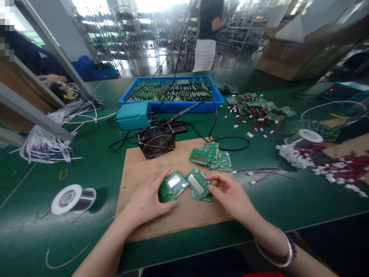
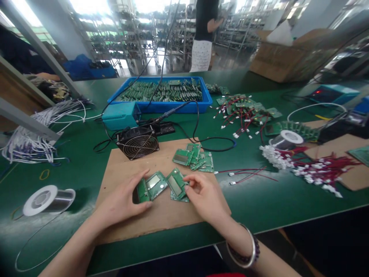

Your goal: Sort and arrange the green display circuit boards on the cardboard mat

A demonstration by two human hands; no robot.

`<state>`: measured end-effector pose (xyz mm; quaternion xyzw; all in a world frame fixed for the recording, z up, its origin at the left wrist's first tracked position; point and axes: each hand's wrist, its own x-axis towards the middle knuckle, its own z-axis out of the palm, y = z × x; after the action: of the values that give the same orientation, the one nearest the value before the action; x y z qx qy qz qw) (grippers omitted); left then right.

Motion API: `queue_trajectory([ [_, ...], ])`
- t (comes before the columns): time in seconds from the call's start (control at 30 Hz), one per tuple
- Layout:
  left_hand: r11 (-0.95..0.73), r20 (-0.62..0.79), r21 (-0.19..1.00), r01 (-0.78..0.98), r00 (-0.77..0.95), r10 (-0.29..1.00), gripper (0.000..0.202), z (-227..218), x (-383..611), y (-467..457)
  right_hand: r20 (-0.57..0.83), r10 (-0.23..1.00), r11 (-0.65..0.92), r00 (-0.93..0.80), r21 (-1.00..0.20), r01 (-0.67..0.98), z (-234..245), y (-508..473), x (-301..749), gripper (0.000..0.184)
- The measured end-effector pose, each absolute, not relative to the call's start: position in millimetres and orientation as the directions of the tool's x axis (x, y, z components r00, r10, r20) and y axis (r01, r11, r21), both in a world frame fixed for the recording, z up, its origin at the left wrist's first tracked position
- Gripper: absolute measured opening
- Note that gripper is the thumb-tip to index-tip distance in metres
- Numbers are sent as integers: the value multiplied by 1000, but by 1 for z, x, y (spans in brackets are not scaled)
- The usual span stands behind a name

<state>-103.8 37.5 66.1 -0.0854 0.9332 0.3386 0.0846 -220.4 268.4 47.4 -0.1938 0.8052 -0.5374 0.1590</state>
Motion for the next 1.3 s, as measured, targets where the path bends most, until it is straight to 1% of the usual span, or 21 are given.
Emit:
queue_trajectory([
  [0.07,737,-297,624,-261,-951,-86,81,73,-102,32,29,-516,414,-856,-866,-279,41,271,-208,27],
  [0.13,724,-360,612,-318,-927,-103,81,77,-99,25,34,-588,457,-808,-810,-367,42,272,-203,25],
  [0.17,718,-359,607,-341,-924,-136,82,78,-98,22,40,-613,475,-789,-779,-409,43,273,-203,23],
  [0.23,710,-261,626,-322,-945,-199,84,77,-98,22,98,-647,500,-757,-695,-517,48,272,-206,19],
  [0.27,716,-173,645,-267,-964,-204,84,76,-99,24,135,-671,498,-729,-647,-578,50,271,-209,24],
  [0.3,731,-79,657,-185,-981,-178,83,75,-101,28,156,-710,483,-687,-603,-635,51,269,-211,39],
  [0.37,775,41,632,-2,-999,-36,82,74,-108,39,132,-810,422,-572,-545,-724,52,262,-214,78],
  [0.4,794,57,602,79,-997,56,81,73,-113,46,101,-851,392,-516,-531,-751,52,259,-215,90],
  [0.43,805,51,574,148,-988,145,80,72,-118,52,69,-879,370,-471,-524,-767,51,255,-217,93],
  [0.5,813,13,536,225,-966,259,78,70,-129,61,39,-903,345,-428,-527,-777,48,251,-219,81],
  [0.57,830,-36,515,214,-962,270,77,69,-135,65,40,-905,339,-424,-536,-773,47,251,-223,69],
  [0.63,876,-93,462,135,-976,199,75,70,-136,63,39,-907,331,-418,-548,-768,48,255,-227,69],
  [0.73,942,-167,334,-28,-985,30,72,77,-128,57,15,-915,323,-404,-572,-754,51,262,-233,72],
  [0.8,952,-198,282,-115,-978,-60,73,83,-120,55,20,-920,306,-392,-587,-749,52,262,-235,71],
  [0.83,948,-203,283,-143,-975,-86,75,85,-117,56,34,-921,295,-389,-593,-750,51,262,-235,73],
  [0.9,931,-169,336,-142,-982,-89,78,87,-116,61,67,-920,270,-385,-603,-750,49,258,-235,81],
  [1.0,888,-72,460,-17,-997,19,85,80,-123,77,115,-919,232,-376,-613,-755,42,255,-234,94],
  [1.07,863,-45,501,68,-994,104,90,71,-131,87,133,-921,216,-365,-606,-766,38,258,-235,100],
  [1.13,846,-40,522,111,-987,154,93,61,-136,93,121,-920,230,-372,-603,-764,35,263,-239,105],
  [1.2,837,-21,528,142,-983,180,94,52,-139,93,91,-920,248,-381,-618,-746,35,270,-243,103],
  [1.3,838,-13,523,158,-981,193,99,47,-138,88,91,-913,247,-398,-652,-717,38,274,-247,89],
])
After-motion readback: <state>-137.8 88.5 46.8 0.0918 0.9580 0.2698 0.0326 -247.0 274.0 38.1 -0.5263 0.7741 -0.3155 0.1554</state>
